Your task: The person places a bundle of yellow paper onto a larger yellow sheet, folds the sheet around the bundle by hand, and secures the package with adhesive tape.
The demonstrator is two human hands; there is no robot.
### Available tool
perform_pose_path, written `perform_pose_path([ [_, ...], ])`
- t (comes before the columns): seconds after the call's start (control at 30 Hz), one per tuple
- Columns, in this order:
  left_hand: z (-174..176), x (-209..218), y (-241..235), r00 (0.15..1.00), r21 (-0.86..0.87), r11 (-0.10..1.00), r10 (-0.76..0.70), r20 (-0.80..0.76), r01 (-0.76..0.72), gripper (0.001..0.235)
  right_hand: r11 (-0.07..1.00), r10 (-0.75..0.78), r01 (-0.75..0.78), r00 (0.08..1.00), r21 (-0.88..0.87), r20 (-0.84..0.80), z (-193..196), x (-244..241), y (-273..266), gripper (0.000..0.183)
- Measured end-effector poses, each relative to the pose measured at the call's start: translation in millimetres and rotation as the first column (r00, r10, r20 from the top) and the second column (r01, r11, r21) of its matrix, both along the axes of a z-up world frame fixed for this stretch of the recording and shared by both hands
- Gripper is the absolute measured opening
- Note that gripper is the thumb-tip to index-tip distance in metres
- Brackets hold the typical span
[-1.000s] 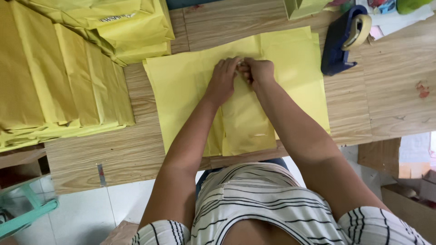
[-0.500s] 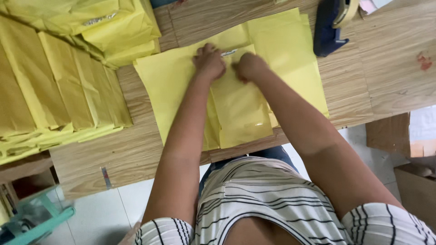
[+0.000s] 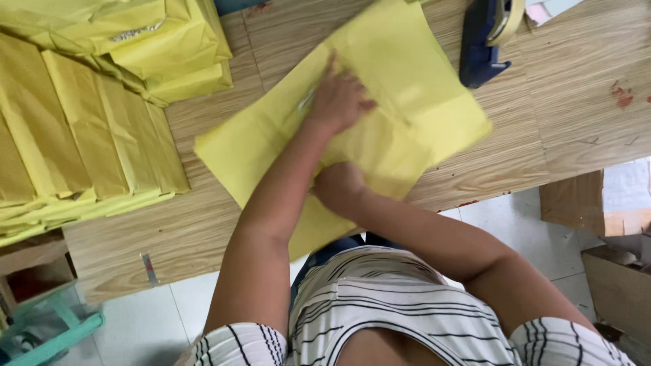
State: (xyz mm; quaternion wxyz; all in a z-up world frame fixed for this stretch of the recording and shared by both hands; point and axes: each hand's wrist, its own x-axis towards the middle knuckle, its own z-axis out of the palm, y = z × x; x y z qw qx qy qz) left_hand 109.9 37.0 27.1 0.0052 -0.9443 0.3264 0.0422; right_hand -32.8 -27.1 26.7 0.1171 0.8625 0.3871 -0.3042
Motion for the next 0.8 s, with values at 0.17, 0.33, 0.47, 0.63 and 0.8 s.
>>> perform_pose_path([
  [0.17, -11.2, -46.2, 81.8, 0.795, -0.225, 0.777, 0.505, -0.336, -0.588, 0.062, 0.87, -0.492, 0.492, 0.871, 0.029, 0.001, -10.7, 36.8, -72.2, 0.08],
  [0.33, -22.0, -153.8, 93.4, 0.495, -0.26, 0.453, 0.539, -0.681, -0.852, 0.054, 0.646, -0.711, 0.728, 0.684, 0.23, -0.166, -8.6, 61.5, -127.8, 0.086],
  [0.47, 9.2, -168.2, 42.8, 0.488, -0.506, 0.053, 0.37, -0.791, -0.861, 0.079, 0.21, -0.586, 0.894, 0.439, 0.395, -0.681, 0.7, 50.9, -105.2, 0.085],
  [0.63, -48.9, -109.5, 40.1, 0.509, -0.593, -0.146, 0.378, -0.773, -0.792, 0.09, -0.111, -0.371, 0.839, 0.462, 0.533, -0.806, -35.3, 84.6, -92.1, 0.088],
  [0.8, -69.7, -63.2, 58.1, 0.543, -0.6, -0.082, 0.344, -0.766, -0.796, 0.031, -0.36, -0.143, 0.834, 0.393, 0.417, -0.908, -78.6, 124.0, -89.9, 0.087],
])
